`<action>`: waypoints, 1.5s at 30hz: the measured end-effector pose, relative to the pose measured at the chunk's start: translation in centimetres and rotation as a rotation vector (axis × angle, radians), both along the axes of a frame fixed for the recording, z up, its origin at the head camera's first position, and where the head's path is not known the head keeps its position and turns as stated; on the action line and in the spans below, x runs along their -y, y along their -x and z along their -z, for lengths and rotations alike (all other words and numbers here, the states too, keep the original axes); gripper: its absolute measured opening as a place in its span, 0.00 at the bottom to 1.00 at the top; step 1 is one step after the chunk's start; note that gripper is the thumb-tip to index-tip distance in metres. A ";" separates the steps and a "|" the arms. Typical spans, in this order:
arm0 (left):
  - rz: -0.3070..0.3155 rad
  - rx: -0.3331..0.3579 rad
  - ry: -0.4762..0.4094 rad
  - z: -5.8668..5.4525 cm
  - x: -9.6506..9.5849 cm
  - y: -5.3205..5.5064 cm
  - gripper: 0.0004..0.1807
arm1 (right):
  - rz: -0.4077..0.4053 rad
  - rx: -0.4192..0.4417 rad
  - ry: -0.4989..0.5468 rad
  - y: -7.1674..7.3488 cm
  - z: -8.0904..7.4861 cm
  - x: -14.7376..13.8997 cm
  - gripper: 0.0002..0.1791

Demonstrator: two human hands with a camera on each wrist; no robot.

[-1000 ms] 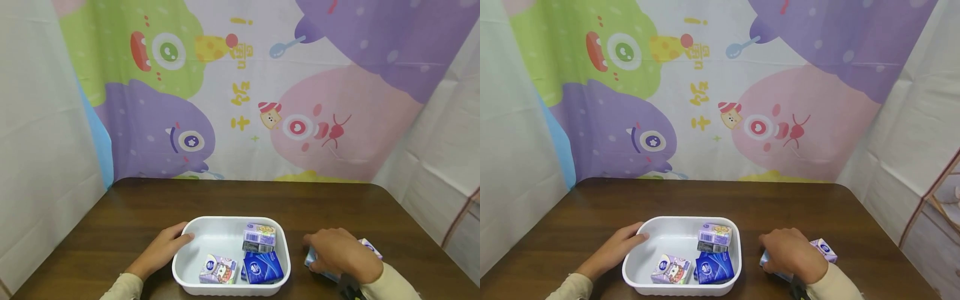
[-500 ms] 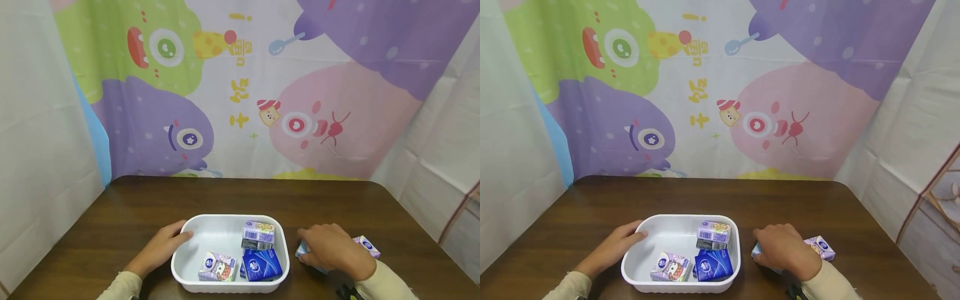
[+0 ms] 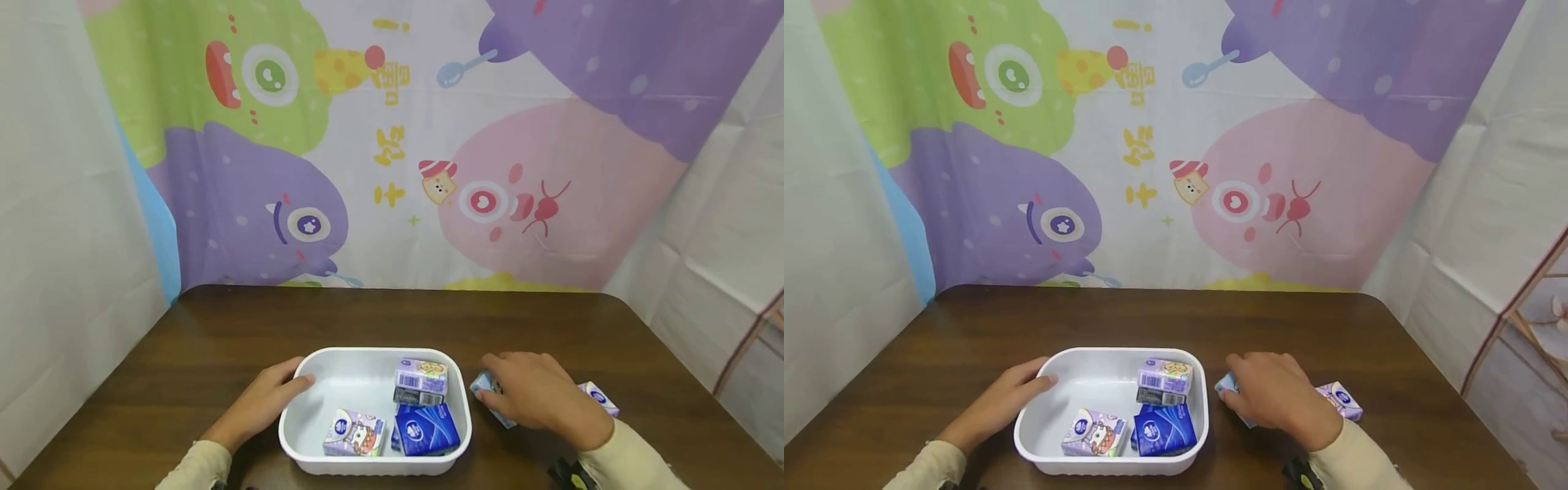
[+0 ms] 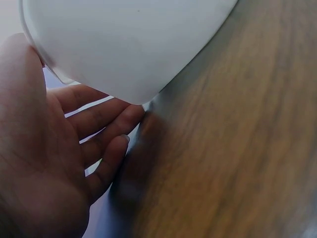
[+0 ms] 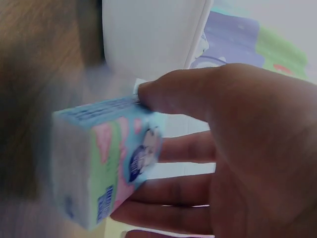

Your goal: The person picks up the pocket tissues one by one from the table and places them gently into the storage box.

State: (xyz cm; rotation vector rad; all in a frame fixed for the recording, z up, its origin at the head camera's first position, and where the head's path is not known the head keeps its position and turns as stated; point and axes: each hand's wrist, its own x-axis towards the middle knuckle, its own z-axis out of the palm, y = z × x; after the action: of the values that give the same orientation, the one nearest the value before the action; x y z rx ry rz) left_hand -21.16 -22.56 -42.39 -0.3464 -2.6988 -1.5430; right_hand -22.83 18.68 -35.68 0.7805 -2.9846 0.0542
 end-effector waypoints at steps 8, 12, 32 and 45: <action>0.003 0.005 0.015 -0.1 0.1 -0.2 0.17 | 0.043 -0.053 0.059 0.4 -0.2 0.3 0.22; -0.004 -0.007 0.019 -0.2 0.1 -0.2 0.17 | 0.054 -0.061 0.075 0.5 -0.2 0.5 0.23; 0.007 -0.020 0.021 -0.1 0.2 0.1 0.17 | 0.054 -0.191 0.164 1.3 -0.7 1.1 0.24; 0.001 -0.001 0.001 -0.4 0.0 0.0 0.18 | 0.045 -0.242 0.186 1.6 -1.8 2.6 0.24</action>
State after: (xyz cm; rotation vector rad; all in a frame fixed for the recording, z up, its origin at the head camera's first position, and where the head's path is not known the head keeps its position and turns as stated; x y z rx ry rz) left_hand -21.17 -22.59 -41.99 -0.3488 -2.6988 -1.5414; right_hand -24.40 16.09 -33.85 0.6474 -2.7197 0.2155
